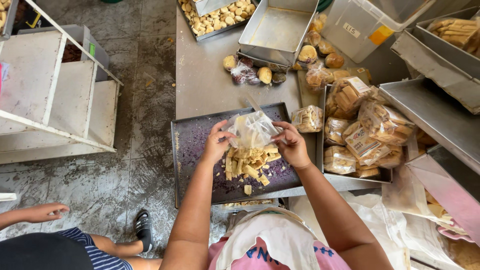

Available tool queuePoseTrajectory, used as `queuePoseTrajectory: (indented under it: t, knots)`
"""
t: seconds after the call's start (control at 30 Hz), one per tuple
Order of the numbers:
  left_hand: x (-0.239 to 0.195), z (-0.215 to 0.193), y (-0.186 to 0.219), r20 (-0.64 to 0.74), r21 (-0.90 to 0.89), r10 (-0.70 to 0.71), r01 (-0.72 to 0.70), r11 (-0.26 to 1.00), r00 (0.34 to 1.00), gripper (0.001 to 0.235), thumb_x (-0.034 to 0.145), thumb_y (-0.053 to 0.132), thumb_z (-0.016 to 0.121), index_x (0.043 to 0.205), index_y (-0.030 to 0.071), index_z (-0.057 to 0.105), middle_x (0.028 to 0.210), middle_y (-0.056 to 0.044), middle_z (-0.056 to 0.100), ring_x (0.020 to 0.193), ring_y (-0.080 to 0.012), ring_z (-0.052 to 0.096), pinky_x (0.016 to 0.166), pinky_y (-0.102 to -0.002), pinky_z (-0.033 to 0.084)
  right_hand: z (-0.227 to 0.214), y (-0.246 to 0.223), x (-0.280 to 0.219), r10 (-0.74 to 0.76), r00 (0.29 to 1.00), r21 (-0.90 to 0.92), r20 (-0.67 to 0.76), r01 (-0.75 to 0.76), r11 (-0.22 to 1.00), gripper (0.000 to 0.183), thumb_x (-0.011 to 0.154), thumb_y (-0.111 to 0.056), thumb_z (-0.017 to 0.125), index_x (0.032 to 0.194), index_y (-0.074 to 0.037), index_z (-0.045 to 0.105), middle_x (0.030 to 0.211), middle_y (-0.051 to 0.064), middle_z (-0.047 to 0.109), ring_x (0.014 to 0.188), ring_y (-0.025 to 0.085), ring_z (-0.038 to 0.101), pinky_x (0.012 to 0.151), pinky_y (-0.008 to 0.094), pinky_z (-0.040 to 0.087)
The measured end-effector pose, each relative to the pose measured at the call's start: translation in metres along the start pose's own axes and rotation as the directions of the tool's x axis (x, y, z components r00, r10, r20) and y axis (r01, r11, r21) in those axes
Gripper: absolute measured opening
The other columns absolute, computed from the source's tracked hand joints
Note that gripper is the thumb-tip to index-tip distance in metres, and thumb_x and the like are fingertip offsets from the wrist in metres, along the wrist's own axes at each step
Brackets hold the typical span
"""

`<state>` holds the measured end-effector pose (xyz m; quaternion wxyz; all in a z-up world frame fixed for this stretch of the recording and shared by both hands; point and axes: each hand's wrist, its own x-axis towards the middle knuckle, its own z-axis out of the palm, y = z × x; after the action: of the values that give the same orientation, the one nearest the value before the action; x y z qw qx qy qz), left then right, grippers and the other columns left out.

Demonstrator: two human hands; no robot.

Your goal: The person cuts packaged bread into small pieces using a knife on a metal tray and then places the pieces into a plastic bag. The person repeats this process with multiple loaves of bread.

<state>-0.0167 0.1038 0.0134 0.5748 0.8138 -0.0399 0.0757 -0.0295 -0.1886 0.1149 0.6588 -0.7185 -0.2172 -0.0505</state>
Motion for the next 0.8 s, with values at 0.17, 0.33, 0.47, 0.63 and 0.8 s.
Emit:
queuePoseTrajectory:
  t: [0.17, 0.33, 0.47, 0.63, 0.8]
  knots:
    - [-0.005, 0.015, -0.001, -0.085, -0.031, -0.131, 0.129, 0.991, 0.988, 0.021, 0.082, -0.008, 0.072, 0.086, 0.012, 0.076, 0.147, -0.007, 0.057, 0.127, -0.0264, 0.061, 0.106, -0.036, 0.052, -0.003, -0.004, -0.014, -0.039, 0.997, -0.248, -0.069, 0.021, 0.968, 0.023, 0.079, 0.016, 0.072, 0.089, -0.005, 0.072, 0.135, 0.01, 0.065, 0.12, 0.023, 0.064, 0.098, 0.033, 0.054]
    - [-0.011, 0.044, -0.013, -0.08, -0.396, -0.054, 0.018, 0.918, 0.995, 0.028, 0.08, -0.021, 0.059, 0.085, 0.004, 0.07, 0.144, -0.011, 0.055, 0.135, -0.0254, 0.056, 0.107, -0.035, 0.051, -0.012, -0.012, -0.034, -0.168, 0.984, -0.517, -0.065, 0.111, 0.849, 0.022, 0.075, 0.014, 0.076, 0.088, -0.003, 0.072, 0.132, 0.01, 0.066, 0.121, 0.031, 0.06, 0.099, 0.037, 0.05]
    - [-0.002, 0.067, -0.013, -0.022, -0.539, -0.049, 0.03, 0.842, 0.999, 0.028, 0.083, -0.023, 0.058, 0.087, 0.002, 0.069, 0.143, -0.012, 0.058, 0.129, -0.0244, 0.06, 0.106, -0.033, 0.051, -0.021, -0.004, -0.058, -0.129, 0.953, -0.486, -0.273, -0.021, 0.873, 0.019, 0.079, 0.011, 0.076, 0.087, -0.003, 0.067, 0.131, 0.009, 0.067, 0.119, 0.026, 0.064, 0.094, 0.035, 0.054]
    - [0.022, 0.083, 0.009, 0.041, -0.614, 0.074, -0.033, 0.788, 0.996, 0.033, 0.081, -0.024, 0.054, 0.095, 0.003, 0.068, 0.145, -0.01, 0.057, 0.13, -0.0224, 0.059, 0.105, -0.034, 0.052, -0.04, 0.04, -0.077, -0.008, 0.896, -0.277, -0.443, -0.129, 0.952, 0.018, 0.084, 0.013, 0.074, 0.092, -0.002, 0.066, 0.127, 0.013, 0.066, 0.109, 0.019, 0.068, 0.089, 0.033, 0.058]
    - [0.012, 0.101, 0.042, 0.24, -0.588, -0.125, 0.246, 0.771, 0.963, 0.06, 0.095, -0.009, 0.064, 0.146, 0.02, 0.054, 0.136, -0.017, 0.055, 0.126, -0.0274, 0.056, 0.105, -0.037, 0.05, -0.075, 0.059, -0.113, 0.477, 0.664, 0.515, -0.576, -0.159, 0.842, 0.019, 0.091, 0.012, 0.061, 0.094, -0.006, 0.056, 0.123, 0.005, 0.065, 0.096, 0.017, 0.068, 0.086, 0.044, 0.063]
